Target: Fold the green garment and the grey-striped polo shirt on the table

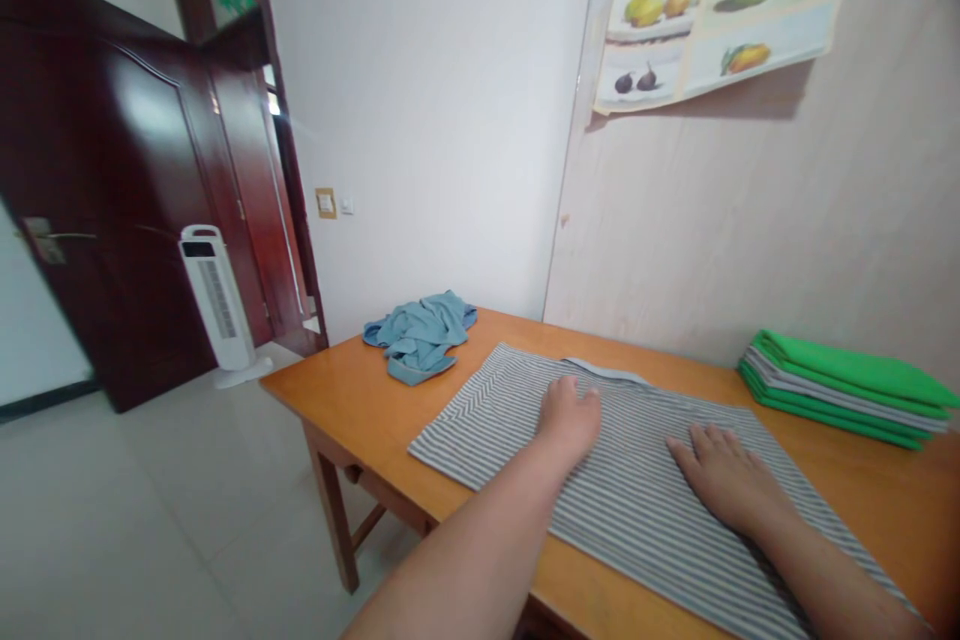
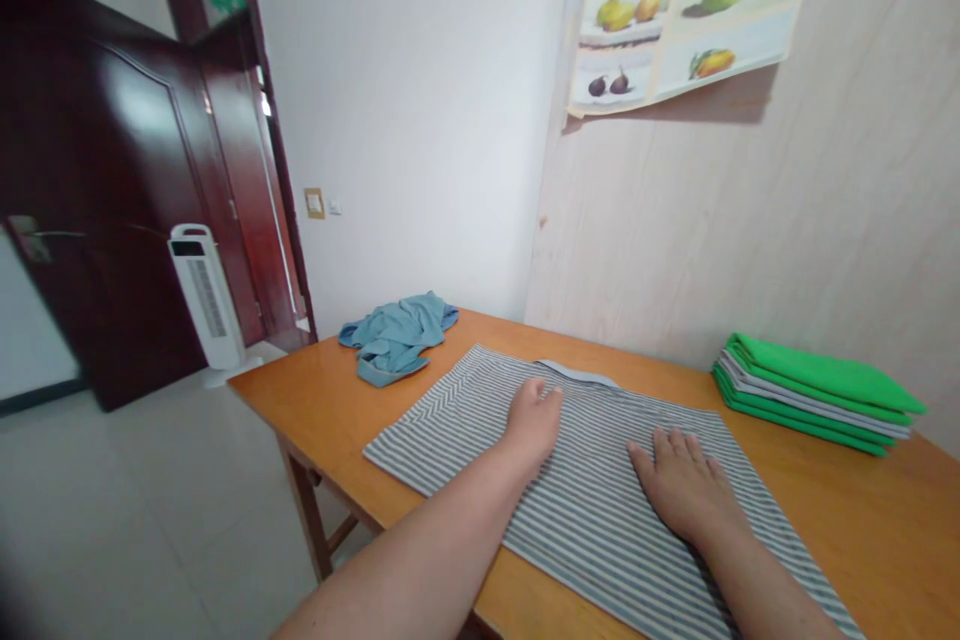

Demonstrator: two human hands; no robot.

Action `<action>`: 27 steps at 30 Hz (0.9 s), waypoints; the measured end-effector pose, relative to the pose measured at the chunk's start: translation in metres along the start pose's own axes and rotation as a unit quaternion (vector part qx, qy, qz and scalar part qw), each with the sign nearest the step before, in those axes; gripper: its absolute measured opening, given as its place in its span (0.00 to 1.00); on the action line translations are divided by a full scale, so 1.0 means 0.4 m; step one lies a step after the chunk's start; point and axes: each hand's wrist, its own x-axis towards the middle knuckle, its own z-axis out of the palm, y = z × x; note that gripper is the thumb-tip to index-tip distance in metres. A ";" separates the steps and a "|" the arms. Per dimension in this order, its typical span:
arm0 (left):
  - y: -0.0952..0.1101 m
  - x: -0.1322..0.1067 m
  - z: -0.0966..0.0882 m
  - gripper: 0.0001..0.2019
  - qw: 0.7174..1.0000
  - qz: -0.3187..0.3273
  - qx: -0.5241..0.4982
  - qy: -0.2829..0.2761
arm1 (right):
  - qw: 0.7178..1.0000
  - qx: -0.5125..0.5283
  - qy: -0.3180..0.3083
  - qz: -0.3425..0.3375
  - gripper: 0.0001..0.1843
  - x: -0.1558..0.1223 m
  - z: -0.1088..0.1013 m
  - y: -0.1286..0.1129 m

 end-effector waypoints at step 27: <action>0.081 0.159 -0.297 0.24 0.666 0.254 0.681 -0.166 | 0.999 0.031 -0.003 0.017 0.42 -0.022 -0.033 -0.031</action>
